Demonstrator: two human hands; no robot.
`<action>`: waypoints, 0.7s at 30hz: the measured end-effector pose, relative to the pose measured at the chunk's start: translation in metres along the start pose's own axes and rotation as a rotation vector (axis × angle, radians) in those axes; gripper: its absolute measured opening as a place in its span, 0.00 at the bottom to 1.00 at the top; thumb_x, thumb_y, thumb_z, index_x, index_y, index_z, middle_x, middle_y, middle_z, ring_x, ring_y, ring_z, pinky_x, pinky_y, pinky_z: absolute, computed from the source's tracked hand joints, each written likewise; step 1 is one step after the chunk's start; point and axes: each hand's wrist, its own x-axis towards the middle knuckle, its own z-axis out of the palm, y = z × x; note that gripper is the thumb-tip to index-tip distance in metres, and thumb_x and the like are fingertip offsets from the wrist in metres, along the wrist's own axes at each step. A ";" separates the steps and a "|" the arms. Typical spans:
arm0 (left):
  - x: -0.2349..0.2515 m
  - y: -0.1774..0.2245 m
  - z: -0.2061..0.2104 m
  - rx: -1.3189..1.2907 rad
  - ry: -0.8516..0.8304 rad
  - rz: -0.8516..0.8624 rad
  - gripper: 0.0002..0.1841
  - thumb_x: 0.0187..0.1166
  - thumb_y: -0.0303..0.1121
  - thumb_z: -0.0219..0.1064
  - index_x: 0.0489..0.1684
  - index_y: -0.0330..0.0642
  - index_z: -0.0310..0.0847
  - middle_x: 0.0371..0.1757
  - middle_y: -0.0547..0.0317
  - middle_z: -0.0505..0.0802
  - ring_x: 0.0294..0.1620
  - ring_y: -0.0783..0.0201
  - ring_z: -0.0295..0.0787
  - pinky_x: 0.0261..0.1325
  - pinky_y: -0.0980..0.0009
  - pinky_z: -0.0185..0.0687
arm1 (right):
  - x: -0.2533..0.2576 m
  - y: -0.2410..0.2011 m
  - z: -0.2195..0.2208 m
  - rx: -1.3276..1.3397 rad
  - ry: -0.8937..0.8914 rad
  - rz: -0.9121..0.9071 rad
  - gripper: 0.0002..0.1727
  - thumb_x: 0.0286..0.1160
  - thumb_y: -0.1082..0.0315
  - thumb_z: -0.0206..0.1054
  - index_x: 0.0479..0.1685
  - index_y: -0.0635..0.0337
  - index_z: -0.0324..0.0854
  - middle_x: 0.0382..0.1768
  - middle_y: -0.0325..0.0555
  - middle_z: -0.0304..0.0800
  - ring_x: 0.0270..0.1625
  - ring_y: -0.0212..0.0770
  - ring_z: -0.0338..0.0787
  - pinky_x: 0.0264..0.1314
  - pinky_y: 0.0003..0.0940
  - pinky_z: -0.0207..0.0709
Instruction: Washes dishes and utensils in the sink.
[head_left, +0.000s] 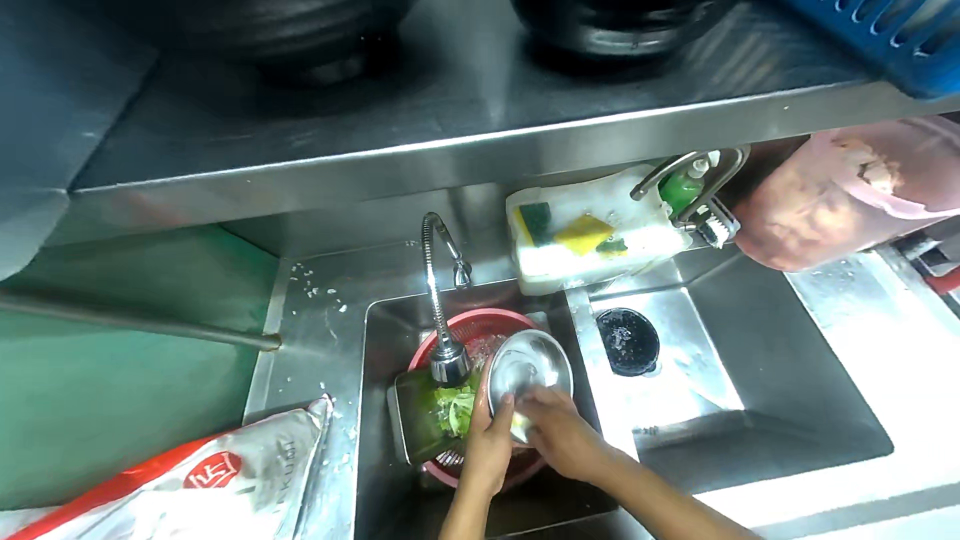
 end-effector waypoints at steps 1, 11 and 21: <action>-0.003 0.000 0.008 0.045 -0.001 0.035 0.32 0.91 0.34 0.54 0.95 0.47 0.50 0.86 0.52 0.74 0.78 0.63 0.79 0.76 0.62 0.81 | 0.007 -0.002 -0.003 0.045 0.106 -0.068 0.19 0.80 0.65 0.62 0.66 0.52 0.87 0.71 0.50 0.82 0.77 0.55 0.76 0.82 0.59 0.66; 0.014 -0.012 0.016 0.041 0.190 0.198 0.26 0.91 0.30 0.50 0.89 0.38 0.62 0.84 0.48 0.76 0.81 0.65 0.76 0.83 0.65 0.72 | 0.007 0.005 0.020 0.058 0.084 0.206 0.21 0.82 0.61 0.59 0.71 0.50 0.85 0.77 0.52 0.77 0.80 0.60 0.71 0.82 0.62 0.64; 0.016 -0.009 0.061 -0.596 0.200 -0.467 0.15 0.95 0.38 0.46 0.62 0.40 0.73 0.38 0.52 0.89 0.35 0.62 0.88 0.39 0.63 0.88 | -0.021 -0.008 0.024 -0.104 0.941 -0.255 0.11 0.83 0.58 0.58 0.50 0.53 0.80 0.57 0.54 0.82 0.66 0.52 0.80 0.73 0.47 0.73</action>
